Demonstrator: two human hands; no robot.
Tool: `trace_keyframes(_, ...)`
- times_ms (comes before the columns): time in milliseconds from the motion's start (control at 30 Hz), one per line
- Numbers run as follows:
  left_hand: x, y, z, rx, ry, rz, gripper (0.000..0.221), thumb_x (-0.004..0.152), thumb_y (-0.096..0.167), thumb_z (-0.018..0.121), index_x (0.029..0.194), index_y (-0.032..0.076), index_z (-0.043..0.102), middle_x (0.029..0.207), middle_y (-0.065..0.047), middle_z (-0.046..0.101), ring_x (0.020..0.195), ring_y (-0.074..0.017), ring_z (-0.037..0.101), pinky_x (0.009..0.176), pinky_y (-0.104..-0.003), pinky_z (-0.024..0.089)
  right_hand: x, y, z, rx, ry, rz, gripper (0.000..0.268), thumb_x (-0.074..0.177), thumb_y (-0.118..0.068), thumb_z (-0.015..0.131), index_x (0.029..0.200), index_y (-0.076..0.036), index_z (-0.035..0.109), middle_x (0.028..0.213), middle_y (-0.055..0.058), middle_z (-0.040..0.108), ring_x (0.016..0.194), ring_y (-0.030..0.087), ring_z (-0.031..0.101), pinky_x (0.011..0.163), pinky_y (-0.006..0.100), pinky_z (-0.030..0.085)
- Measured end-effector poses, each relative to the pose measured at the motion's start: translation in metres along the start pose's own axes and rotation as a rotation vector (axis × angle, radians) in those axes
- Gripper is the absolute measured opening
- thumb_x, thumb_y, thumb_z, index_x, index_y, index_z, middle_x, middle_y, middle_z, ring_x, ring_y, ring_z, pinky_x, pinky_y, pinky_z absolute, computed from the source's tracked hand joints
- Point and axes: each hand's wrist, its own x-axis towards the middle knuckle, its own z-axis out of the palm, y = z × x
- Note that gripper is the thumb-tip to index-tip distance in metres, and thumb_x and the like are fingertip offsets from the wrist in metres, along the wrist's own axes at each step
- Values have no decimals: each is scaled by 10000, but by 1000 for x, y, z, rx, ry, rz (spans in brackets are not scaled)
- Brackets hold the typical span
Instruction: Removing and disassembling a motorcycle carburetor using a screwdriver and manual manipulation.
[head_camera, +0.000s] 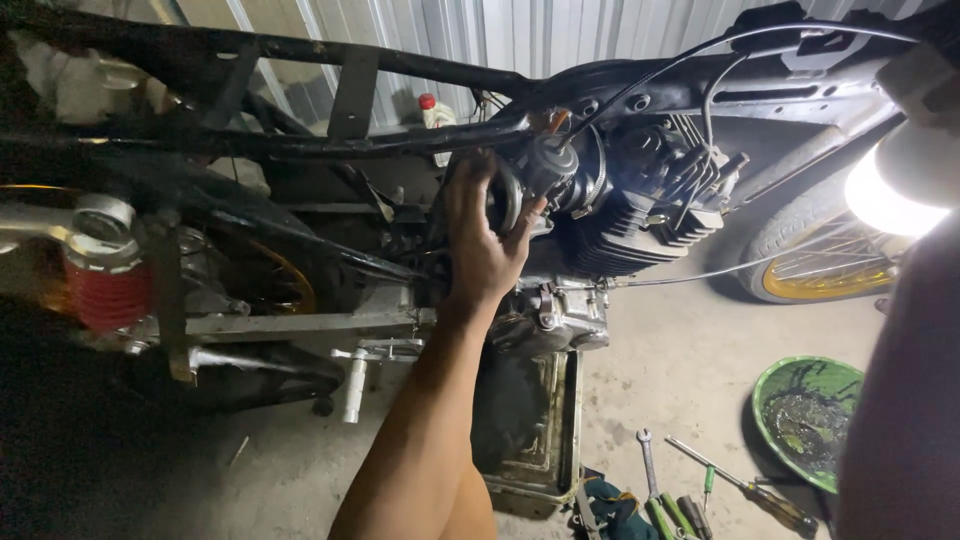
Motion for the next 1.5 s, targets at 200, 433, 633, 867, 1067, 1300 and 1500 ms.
trace_keyframes(200, 8, -5, -20, 47, -157, 114, 742, 996, 565, 619, 1478, 31, 436, 1496, -204, 426, 1363, -391, 483, 1166, -525, 408, -7, -275, -236, 1298, 208, 222, 107, 1022, 62, 499, 1097, -11, 477, 1082, 126, 513, 988, 237, 507, 925, 382, 461)
trace_keyframes(433, 20, -45, -42, 186, -468, 333, 945, 956, 690, 614, 1544, -7, 365, 1505, -226, 436, 1370, -407, 509, 1165, -542, 406, 10, -256, -116, 1511, -328, 987, 764, 841, -792, 472, 1303, -183, 486, 1146, -18, 473, 1040, 95, 500, 886, 336, 480)
trace_keyframes(633, 21, -76, -44, 237, -596, 419, 1114, 901, 849, 600, 1635, 97, 231, 1599, -158, 338, 1474, -378, 449, 1217, -560, 386, 48, -244, -75, 1528, -482, 947, 580, 912, -715, 613, 1274, -264, 564, 1129, 22, 547, 1033, 153, 629, 907, 450, 601)
trace_keyframes(867, 26, -69, -47, 210, -651, 398, 1294, 795, 841, 792, 1630, 57, 191, 1574, -202, 374, 1485, -390, 429, 1260, -530, 358, 40, -250, -66, 1380, -479, 820, 294, 1064, -440, 618, 1185, -190, 523, 1268, 98, 617, 1105, 142, 718, 796, 290, 688)
trace_keyframes(1067, 14, -75, -31, 157, -531, 427, 932, 1051, 665, 582, 1651, 89, 162, 1594, -217, 347, 1457, -411, 486, 1237, -536, 406, 39, -257, -57, 1154, -485, 816, 381, 1092, -391, 518, 1379, -182, 379, 1334, 133, 579, 1171, 206, 658, 945, 346, 624)
trace_keyframes(1300, 8, -58, -28, 7, -434, 339, 745, 1066, 330, 678, 1603, 21, 264, 1572, -244, 364, 1498, -425, 409, 1302, -561, 376, 36, -249, -33, 1120, -413, 745, 370, 1094, -372, 551, 1383, -183, 420, 1318, 113, 612, 1150, 211, 654, 958, 361, 555)
trace_keyframes(1500, 8, -54, -26, -13, -392, 350, 747, 1080, 325, 649, 1647, 118, 208, 1570, -187, 375, 1474, -361, 426, 1291, -549, 378, 35, -252, -32, 1158, -417, 755, 354, 1105, -360, 516, 1349, -141, 381, 1293, 138, 611, 1137, 202, 665, 965, 370, 551)
